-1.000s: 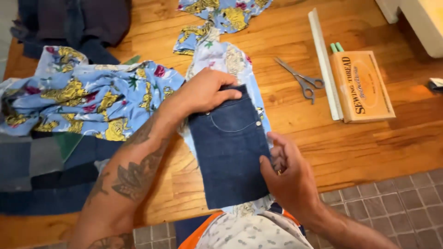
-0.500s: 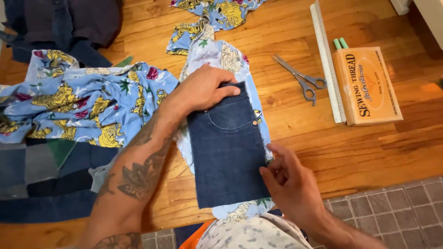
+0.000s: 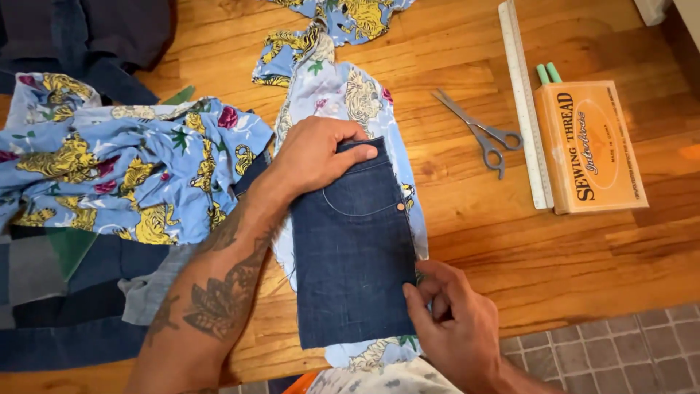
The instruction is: The person uses scissors to cut a piece of light blue fabric with a tiger print. They trim the edges of the fabric and then place a dark denim pocket piece on top of it to check the fit.
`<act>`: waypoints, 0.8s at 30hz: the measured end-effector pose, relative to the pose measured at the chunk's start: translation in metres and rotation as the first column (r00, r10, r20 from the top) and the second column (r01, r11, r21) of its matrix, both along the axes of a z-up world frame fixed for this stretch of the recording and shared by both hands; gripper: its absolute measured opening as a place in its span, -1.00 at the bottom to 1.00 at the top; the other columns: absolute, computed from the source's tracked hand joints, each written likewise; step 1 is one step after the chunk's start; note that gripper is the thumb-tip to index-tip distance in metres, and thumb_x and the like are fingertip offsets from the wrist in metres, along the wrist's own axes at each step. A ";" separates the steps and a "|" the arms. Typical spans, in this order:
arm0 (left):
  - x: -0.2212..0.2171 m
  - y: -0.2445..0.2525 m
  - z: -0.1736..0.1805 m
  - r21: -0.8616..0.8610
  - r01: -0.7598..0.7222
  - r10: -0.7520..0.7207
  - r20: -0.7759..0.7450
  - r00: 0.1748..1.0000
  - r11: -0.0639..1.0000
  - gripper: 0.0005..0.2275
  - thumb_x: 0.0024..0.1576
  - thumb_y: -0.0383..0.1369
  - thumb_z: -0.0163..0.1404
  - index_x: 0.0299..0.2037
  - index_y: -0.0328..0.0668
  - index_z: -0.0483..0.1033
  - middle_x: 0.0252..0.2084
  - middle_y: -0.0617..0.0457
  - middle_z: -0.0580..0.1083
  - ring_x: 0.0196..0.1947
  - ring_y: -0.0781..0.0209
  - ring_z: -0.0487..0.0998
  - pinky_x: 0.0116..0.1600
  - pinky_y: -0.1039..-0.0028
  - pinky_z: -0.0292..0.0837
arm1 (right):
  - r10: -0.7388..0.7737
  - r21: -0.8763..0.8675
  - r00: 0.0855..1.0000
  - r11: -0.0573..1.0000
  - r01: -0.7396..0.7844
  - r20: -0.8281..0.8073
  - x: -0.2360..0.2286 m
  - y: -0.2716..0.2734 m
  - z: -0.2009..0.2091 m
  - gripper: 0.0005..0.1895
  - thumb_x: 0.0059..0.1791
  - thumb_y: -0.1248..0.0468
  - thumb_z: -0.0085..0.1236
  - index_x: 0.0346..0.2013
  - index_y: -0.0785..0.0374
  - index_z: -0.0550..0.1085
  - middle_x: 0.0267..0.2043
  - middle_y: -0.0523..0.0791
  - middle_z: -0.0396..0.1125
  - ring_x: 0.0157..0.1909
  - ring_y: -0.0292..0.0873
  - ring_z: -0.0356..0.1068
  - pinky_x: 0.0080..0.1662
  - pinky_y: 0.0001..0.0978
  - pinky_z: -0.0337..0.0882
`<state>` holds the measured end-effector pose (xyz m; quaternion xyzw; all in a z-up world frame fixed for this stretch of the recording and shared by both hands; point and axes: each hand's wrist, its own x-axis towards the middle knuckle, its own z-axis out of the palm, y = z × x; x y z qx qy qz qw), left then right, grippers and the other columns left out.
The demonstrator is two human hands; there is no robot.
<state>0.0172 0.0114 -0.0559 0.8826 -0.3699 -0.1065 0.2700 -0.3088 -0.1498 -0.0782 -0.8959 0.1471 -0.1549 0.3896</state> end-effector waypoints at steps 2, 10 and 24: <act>0.000 0.001 -0.002 -0.043 0.009 -0.008 0.030 1.000 0.999 -0.74 0.33 0.10 0.20 -0.18 0.24 0.75 -0.33 0.20 0.70 -0.29 0.01 0.69 -0.13 0.10 0.41 | -0.018 -0.065 1.000 0.998 0.018 0.007 -0.001 0.002 -0.004 -0.55 0.03 0.16 0.48 0.20 -0.08 0.54 -0.52 -0.48 0.44 -0.63 -0.37 0.28 -0.37 -0.32 0.38; 0.000 0.003 -0.004 -0.032 0.000 0.000 0.024 1.000 0.999 -0.75 0.31 0.11 0.21 -0.19 0.26 0.74 -0.32 0.19 0.71 -0.27 -0.01 0.70 -0.13 0.07 0.43 | -0.037 -0.103 0.999 0.994 0.040 0.030 -0.001 0.006 -0.011 -0.56 0.05 0.15 0.47 0.21 -0.02 0.57 -0.49 -0.47 0.46 -0.63 -0.39 0.27 -0.37 -0.33 0.39; 0.002 0.003 -0.007 -0.070 0.009 -0.006 0.049 0.999 0.998 -0.79 0.28 0.08 0.24 -0.19 0.31 0.76 -0.31 0.17 0.71 -0.25 -0.09 0.70 -0.14 0.02 0.44 | -0.128 -0.132 0.992 0.983 0.126 -0.005 -0.003 0.012 -0.009 -0.59 0.05 0.13 0.45 0.20 -0.13 0.59 -0.45 -0.41 0.50 -0.56 -0.33 0.41 -0.33 -0.29 0.44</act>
